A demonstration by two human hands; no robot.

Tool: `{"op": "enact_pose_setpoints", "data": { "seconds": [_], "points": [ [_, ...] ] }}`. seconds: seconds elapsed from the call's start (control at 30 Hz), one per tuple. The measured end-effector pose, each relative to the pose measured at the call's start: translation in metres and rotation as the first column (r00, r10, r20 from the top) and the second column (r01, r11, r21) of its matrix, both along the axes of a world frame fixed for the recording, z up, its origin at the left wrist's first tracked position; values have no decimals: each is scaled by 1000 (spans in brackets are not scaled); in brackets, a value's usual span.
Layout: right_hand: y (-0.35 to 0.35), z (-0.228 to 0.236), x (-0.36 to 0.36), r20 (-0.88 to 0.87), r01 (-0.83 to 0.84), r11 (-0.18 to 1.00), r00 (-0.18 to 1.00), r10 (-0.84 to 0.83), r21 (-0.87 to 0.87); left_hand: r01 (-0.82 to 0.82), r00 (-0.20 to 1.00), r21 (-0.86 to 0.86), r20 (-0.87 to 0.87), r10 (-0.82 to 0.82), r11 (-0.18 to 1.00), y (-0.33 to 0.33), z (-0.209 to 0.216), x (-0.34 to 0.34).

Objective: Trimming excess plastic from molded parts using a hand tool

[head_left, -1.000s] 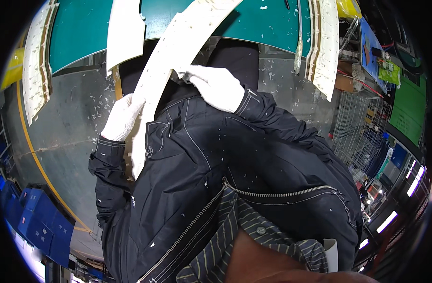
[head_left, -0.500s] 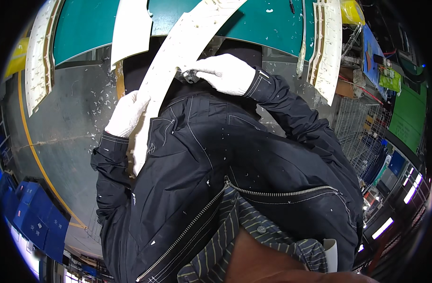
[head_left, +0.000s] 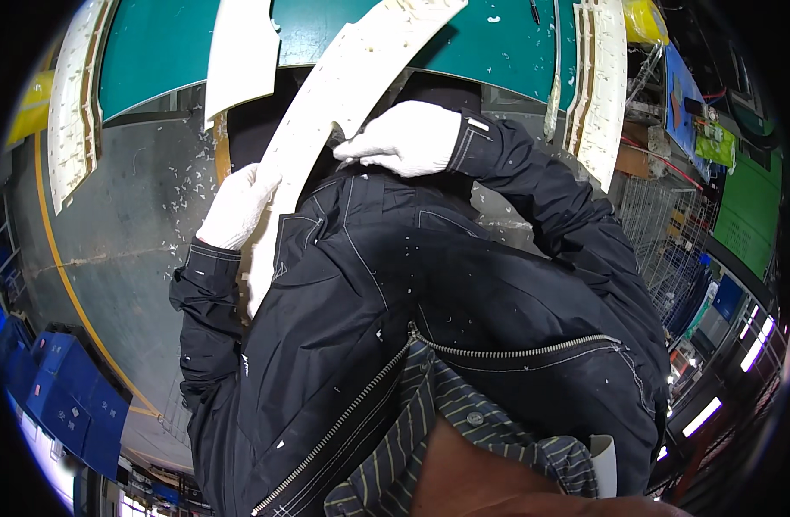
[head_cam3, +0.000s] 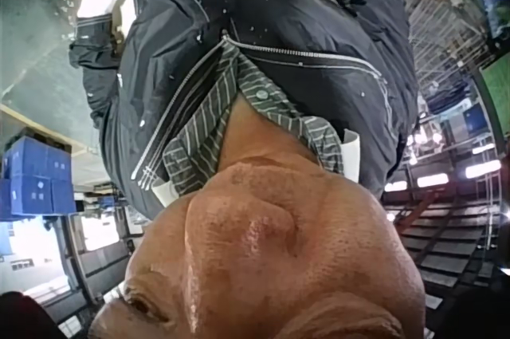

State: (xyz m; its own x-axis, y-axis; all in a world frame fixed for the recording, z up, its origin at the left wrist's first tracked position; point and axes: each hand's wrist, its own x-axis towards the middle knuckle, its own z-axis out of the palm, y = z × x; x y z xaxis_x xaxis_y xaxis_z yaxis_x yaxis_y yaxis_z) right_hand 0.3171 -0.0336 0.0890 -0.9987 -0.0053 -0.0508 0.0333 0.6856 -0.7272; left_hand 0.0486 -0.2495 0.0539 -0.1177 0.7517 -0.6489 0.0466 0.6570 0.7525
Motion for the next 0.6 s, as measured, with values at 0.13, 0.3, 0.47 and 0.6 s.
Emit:
{"op": "enact_pose_setpoints", "data": {
  "seconds": [0.13,0.3,0.47,0.6],
  "points": [
    [-5,9,-1,73,193,953,981,-181,-235,8,1000,28,3,-9,1000,5,-2,-2],
    [-32,0,-24,296,619,456,746,-597,-639,304,877,85,-413,-244,949,10,31,-6],
    [-18,9,-11,518,738,97,553,-652,-667,407,843,208,-461,-278,890,28,19,-2],
    [3,2,-10,459,714,-39,406,-791,-699,309,874,99,-422,-241,946,56,55,5]
  ]
}}
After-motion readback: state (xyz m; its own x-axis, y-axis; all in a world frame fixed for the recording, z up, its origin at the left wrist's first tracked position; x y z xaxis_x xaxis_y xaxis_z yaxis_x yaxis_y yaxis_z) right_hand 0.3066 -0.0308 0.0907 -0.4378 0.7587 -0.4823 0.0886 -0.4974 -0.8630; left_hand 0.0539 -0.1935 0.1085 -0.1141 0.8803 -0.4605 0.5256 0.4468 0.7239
